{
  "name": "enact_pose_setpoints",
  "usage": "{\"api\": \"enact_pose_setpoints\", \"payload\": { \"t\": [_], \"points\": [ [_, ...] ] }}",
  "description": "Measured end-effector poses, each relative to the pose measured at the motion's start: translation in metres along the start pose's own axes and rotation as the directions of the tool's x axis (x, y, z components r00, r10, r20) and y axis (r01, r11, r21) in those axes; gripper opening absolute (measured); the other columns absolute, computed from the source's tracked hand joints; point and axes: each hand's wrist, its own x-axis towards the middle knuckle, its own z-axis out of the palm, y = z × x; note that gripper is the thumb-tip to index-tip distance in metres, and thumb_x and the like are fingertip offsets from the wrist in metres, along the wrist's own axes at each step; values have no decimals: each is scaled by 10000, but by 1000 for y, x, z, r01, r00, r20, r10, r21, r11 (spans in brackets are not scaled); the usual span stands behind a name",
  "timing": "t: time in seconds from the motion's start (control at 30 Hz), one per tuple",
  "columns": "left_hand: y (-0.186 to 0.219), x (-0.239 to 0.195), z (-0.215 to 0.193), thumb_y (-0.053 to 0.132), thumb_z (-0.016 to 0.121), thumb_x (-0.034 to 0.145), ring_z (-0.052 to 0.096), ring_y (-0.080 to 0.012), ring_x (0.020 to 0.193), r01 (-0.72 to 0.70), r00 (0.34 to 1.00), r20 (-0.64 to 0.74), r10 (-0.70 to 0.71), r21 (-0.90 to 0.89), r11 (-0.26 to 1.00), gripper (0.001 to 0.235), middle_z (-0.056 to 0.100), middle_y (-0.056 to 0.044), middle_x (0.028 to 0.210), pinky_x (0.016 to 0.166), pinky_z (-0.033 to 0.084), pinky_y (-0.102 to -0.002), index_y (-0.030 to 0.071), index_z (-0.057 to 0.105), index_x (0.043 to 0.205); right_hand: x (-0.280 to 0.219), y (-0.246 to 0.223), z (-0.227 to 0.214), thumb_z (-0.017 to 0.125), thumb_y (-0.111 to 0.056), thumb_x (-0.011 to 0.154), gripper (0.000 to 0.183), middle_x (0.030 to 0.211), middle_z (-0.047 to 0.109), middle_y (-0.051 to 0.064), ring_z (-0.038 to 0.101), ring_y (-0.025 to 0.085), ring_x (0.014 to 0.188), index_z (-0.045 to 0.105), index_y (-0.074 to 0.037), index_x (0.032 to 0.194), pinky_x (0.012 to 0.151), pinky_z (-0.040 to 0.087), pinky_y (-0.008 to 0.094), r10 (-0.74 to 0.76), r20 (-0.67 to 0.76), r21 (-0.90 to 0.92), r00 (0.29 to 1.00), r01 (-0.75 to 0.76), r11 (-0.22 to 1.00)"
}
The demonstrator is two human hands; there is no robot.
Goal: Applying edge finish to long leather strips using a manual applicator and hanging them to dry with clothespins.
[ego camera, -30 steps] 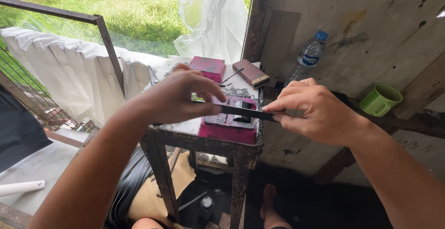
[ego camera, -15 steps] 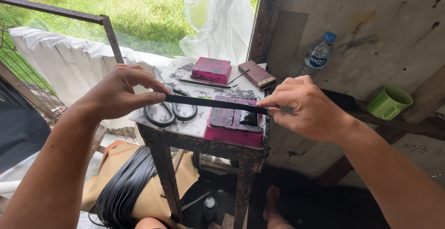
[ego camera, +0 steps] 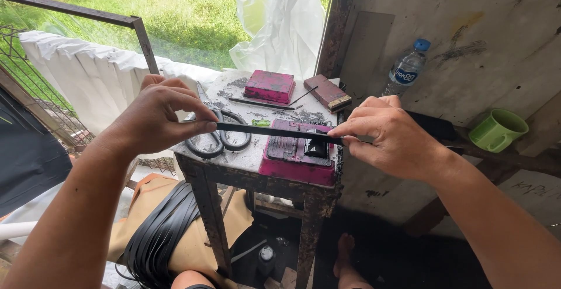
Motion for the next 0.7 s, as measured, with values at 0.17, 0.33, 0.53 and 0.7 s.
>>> {"api": "enact_pose_setpoints", "payload": {
  "t": [0.17, 0.33, 0.53, 0.7],
  "points": [
    [26, 10, 3, 405, 851, 775, 454, -163, 1012, 40, 997, 60, -42, 32, 999, 151, 738, 105, 826, 948, 257, -374, 320, 872, 899, -14, 5, -8, 705, -105, 860, 242, 799, 725, -122, 603, 107, 915, 836, -236, 1015, 995, 270, 400, 45, -5, -9, 999, -45, 999],
    [45, 22, 8, 406, 840, 788, 556, -97, 969, -33, 993, 116, 27, 48, 998, 138, 798, 123, 844, 956, 251, -367, 320, 869, 892, -31, 11, -17, 735, -82, 830, 241, 770, 741, -131, 625, 91, 924, 846, -244, 969, 1019, 267, 374, 92, -36, -10, 995, -93, 996],
    [61, 36, 20, 447, 776, 838, 544, -113, 1013, -128, 980, 162, 118, 53, 990, 135, 807, 191, 939, 961, 259, -397, 357, 846, 911, -51, 18, -29, 751, -85, 810, 225, 807, 766, -114, 654, 93, 948, 846, -234, 948, 1050, 313, 383, 147, -69, -34, 987, -150, 988],
    [79, 44, 29, 443, 773, 847, 532, -123, 993, -170, 971, 175, 162, 33, 985, 147, 798, 173, 936, 968, 252, -400, 342, 838, 931, -69, 25, -38, 783, -85, 792, 234, 839, 775, -99, 675, 96, 928, 838, -238, 960, 1065, 344, 374, 163, -92, -47, 982, -167, 985]
  ]
}}
